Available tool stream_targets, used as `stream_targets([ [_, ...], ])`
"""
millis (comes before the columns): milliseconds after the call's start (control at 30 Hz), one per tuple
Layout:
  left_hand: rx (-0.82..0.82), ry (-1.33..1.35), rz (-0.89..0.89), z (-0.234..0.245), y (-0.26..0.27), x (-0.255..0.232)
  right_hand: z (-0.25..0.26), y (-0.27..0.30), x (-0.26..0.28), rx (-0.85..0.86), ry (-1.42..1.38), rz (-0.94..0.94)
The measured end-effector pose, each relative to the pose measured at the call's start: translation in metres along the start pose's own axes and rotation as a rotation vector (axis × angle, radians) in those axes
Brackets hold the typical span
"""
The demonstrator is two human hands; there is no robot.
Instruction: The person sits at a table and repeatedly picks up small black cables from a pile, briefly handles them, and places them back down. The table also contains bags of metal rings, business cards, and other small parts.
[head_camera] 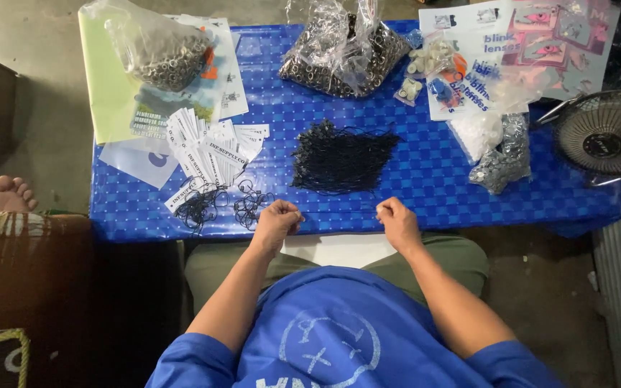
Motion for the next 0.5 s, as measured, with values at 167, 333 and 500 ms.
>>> stream_targets([
  [167,0.021,-0.037,0.014,-0.005,0.002,-0.003,0.015,-0.006,-0.023,-0.114,0.037,0.003],
  [333,0.009,-0.055,0.007,-0.011,0.011,-0.021,0.013,-0.014,-0.049,-0.232,0.052,0.080],
  [500,-0.064,-0.295,-0.038,0.002,-0.002,-0.013,0.010,-0.016,-0.059,-0.442,0.211,0.300],
])
Point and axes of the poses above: each hand's wrist, its own y-axis away from the middle knuckle, its own z-axis out of the back of the hand, x = y × z, the point moved 5 cm from there along -y, towards the middle knuckle, and after that the axes turned 7 degrees about z, right-handed, at the moved point
